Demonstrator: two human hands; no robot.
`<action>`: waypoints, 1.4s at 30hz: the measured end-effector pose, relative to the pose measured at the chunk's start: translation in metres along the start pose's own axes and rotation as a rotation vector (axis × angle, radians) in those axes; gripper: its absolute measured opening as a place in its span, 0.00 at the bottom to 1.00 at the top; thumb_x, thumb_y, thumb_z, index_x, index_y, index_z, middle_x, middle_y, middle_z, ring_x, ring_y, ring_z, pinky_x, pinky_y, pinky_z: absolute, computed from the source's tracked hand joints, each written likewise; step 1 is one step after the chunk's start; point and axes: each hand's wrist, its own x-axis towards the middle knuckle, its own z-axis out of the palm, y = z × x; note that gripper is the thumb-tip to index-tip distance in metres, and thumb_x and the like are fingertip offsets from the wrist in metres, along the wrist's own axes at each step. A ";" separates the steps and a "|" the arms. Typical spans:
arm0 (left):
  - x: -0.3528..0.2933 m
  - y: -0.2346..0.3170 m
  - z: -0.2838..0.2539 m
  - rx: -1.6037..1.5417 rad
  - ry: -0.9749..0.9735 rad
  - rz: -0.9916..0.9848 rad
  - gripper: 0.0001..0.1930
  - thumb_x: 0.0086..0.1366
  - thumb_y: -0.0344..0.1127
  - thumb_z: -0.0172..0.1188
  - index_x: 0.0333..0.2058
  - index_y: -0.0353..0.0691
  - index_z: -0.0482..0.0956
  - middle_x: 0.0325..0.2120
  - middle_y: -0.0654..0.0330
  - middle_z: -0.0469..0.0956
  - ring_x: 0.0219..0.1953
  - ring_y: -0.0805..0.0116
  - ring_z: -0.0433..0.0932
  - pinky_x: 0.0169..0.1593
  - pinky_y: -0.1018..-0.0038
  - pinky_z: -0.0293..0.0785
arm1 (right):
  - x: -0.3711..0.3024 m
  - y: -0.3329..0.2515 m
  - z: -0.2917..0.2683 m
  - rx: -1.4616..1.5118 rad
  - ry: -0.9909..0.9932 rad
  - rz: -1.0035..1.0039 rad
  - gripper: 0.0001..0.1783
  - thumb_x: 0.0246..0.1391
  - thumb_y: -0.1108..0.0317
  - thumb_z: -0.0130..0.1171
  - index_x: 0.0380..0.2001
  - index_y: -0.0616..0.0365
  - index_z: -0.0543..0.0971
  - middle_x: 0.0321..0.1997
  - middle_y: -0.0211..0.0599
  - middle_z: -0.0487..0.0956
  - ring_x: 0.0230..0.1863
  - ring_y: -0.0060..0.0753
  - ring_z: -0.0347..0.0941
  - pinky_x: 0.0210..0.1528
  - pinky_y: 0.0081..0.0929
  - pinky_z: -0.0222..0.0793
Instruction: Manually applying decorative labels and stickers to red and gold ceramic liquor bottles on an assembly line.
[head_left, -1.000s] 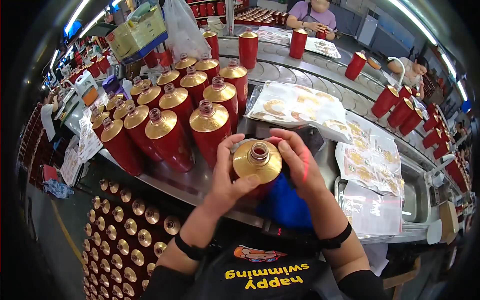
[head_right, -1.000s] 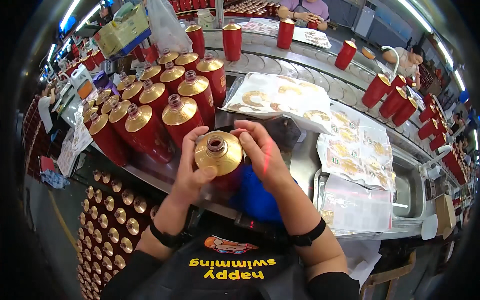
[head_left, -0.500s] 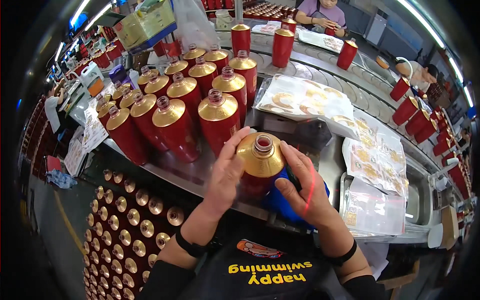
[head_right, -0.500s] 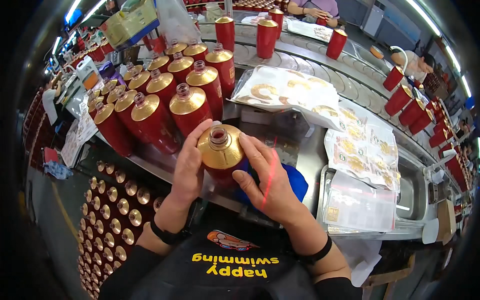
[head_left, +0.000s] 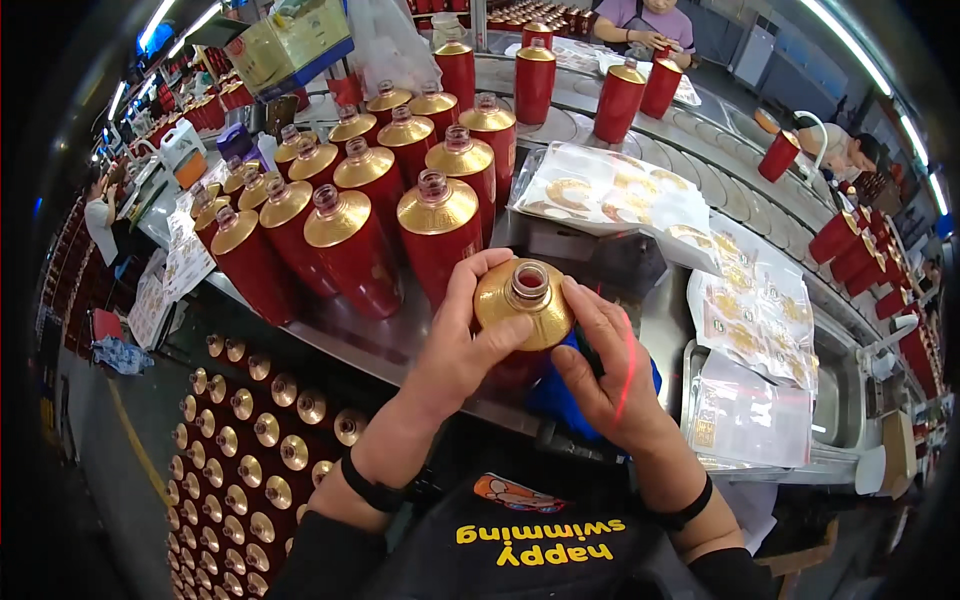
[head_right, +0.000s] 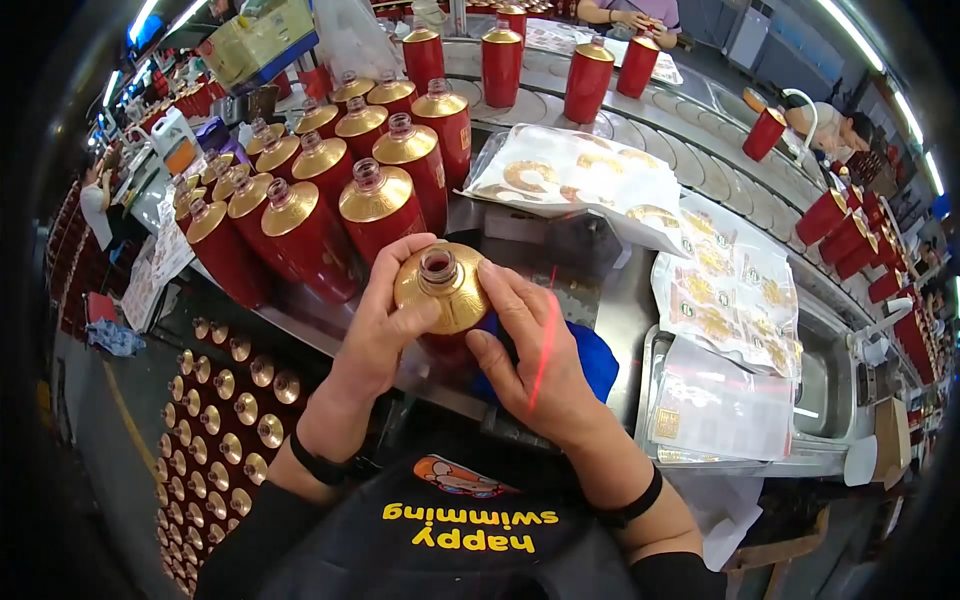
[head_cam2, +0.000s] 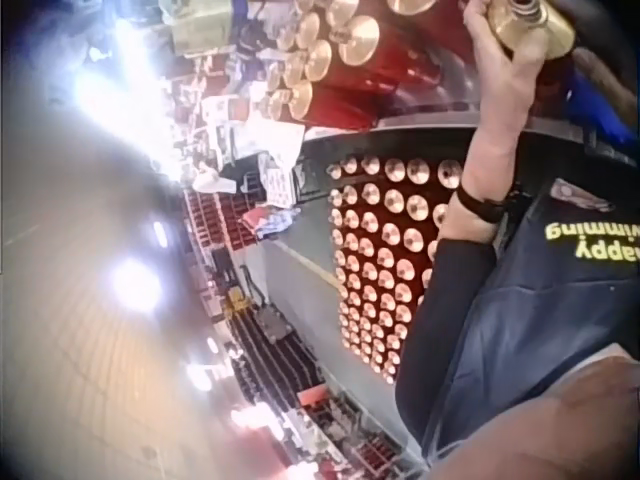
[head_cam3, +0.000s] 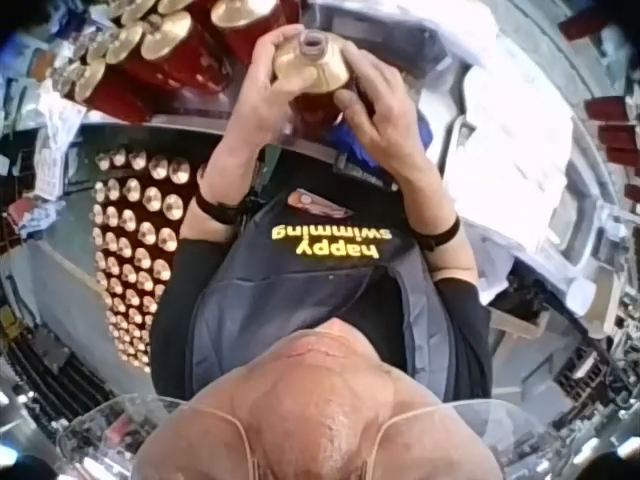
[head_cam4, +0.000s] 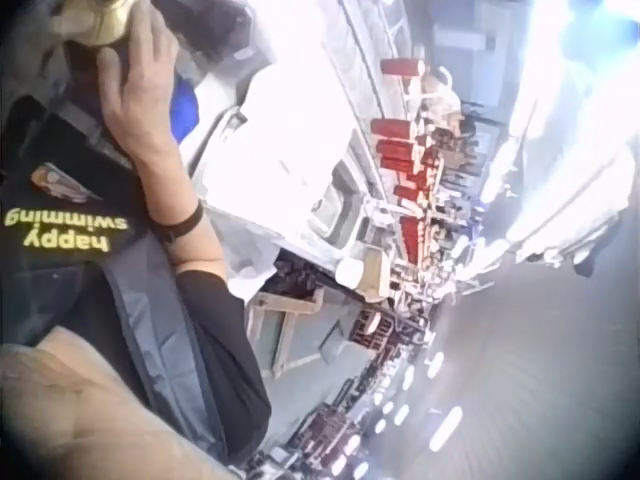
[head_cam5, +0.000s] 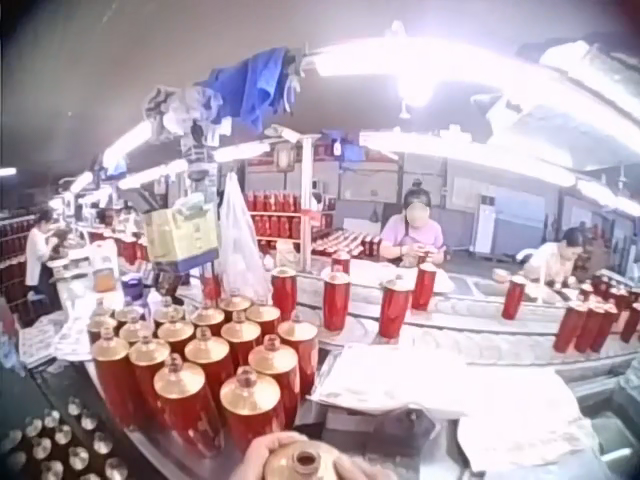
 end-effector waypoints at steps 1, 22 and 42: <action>0.000 0.001 0.000 -0.072 0.011 -0.054 0.30 0.61 0.36 0.55 0.60 0.34 0.57 0.54 0.56 0.67 0.57 0.68 0.66 0.62 0.71 0.61 | 0.000 0.000 0.000 -0.004 -0.001 0.002 0.31 0.57 0.68 0.59 0.62 0.64 0.65 0.61 0.54 0.68 0.59 0.53 0.66 0.62 0.39 0.62; 0.003 -0.001 -0.007 0.101 -0.083 0.028 0.32 0.66 0.40 0.60 0.62 0.35 0.57 0.54 0.54 0.67 0.57 0.67 0.67 0.61 0.71 0.62 | -0.002 0.000 0.002 -0.001 0.017 -0.003 0.30 0.56 0.70 0.60 0.61 0.64 0.66 0.60 0.54 0.69 0.59 0.53 0.66 0.61 0.39 0.62; 0.007 0.015 -0.016 0.122 -0.226 -0.072 0.33 0.68 0.43 0.57 0.64 0.36 0.54 0.57 0.56 0.64 0.61 0.68 0.63 0.65 0.70 0.57 | -0.003 -0.001 0.004 0.009 0.030 -0.004 0.30 0.55 0.70 0.60 0.61 0.64 0.67 0.59 0.53 0.69 0.59 0.52 0.66 0.61 0.39 0.62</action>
